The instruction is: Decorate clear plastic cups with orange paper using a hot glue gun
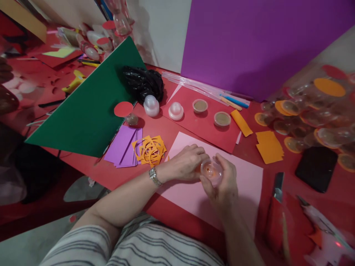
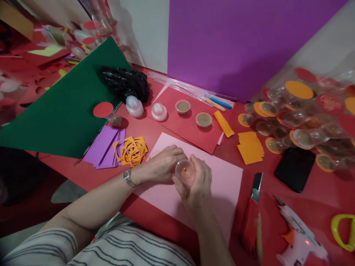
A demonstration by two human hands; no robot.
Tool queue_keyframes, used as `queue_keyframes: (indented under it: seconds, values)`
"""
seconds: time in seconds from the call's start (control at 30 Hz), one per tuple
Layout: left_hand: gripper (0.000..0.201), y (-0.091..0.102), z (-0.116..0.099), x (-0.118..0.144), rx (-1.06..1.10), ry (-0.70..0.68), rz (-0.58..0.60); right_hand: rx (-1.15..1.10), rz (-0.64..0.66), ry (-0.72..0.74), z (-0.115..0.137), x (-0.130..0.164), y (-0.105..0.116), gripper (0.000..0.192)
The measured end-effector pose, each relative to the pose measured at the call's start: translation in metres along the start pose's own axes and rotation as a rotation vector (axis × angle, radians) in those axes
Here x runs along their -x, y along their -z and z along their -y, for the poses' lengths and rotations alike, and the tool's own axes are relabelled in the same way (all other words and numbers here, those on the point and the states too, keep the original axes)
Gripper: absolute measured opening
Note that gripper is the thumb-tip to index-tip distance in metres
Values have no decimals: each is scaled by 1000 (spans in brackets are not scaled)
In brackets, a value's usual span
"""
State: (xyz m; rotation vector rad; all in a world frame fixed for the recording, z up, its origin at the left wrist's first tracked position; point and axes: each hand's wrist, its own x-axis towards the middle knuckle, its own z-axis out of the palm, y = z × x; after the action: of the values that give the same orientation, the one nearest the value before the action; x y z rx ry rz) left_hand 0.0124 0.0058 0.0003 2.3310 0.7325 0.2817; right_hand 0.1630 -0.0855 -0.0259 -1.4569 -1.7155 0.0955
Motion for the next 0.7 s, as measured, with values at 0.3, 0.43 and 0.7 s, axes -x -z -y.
queue_keyframes:
  seconds: [0.3,0.43,0.7]
  values:
    - [23,-2,-3,-1,-93,3,-6,37,-30,20,-4,1,-1,62]
    - [24,-1,-1,0,-88,6,-3,28,12,42,-8,0,-1,54]
    - [20,-3,5,0,28,-20,40,-28,17,-45,-1,2,-2,53]
